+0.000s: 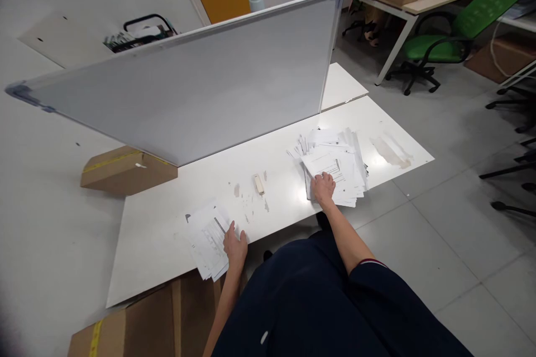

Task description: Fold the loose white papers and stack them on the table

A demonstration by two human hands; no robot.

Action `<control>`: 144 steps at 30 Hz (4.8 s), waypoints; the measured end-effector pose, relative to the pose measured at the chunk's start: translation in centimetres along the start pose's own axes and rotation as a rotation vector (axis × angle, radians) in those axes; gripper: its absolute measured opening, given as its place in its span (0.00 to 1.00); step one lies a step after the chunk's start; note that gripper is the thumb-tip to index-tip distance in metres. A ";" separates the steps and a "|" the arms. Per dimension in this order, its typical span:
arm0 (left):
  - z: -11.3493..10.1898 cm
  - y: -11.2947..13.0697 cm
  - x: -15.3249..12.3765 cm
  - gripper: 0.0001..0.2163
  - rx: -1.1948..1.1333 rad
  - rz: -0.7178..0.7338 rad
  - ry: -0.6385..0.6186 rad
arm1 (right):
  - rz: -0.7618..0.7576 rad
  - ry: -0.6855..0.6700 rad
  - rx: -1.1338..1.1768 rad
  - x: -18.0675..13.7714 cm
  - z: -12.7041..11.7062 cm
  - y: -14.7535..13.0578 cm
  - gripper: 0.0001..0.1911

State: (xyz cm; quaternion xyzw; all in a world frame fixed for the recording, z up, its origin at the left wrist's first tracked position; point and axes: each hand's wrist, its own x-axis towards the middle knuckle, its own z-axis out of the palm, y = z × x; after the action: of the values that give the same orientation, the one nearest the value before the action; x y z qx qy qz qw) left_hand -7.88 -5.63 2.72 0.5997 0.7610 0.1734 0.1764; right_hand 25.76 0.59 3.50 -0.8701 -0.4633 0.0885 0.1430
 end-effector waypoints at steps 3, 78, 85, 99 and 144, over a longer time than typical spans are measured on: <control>-0.2 0.5 0.0 0.23 -0.101 0.020 -0.003 | -0.010 -0.104 0.205 -0.1 -1.7 -0.2 0.16; 1.4 3.8 0.9 0.15 -0.795 0.124 -0.230 | -0.385 -0.731 1.074 -6.5 1.5 -6.4 0.14; 1.0 4.2 1.5 0.15 -0.820 0.001 -0.227 | -0.358 -0.823 1.082 -6.0 1.4 -6.6 0.13; 5.8 4.0 -0.2 0.11 -0.807 -0.474 -0.497 | -0.102 -0.700 0.763 -7.0 6.2 -3.2 0.11; 4.0 8.1 7.1 0.26 -0.101 -0.065 -0.460 | 0.164 -0.733 0.893 -4.5 7.2 -2.7 0.11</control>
State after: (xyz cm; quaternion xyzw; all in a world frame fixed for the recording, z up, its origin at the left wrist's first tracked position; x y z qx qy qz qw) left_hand -0.64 3.28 2.58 0.5890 0.7099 0.0643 0.3807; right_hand 19.04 -0.54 -2.31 -0.6711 -0.3314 0.5814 0.3191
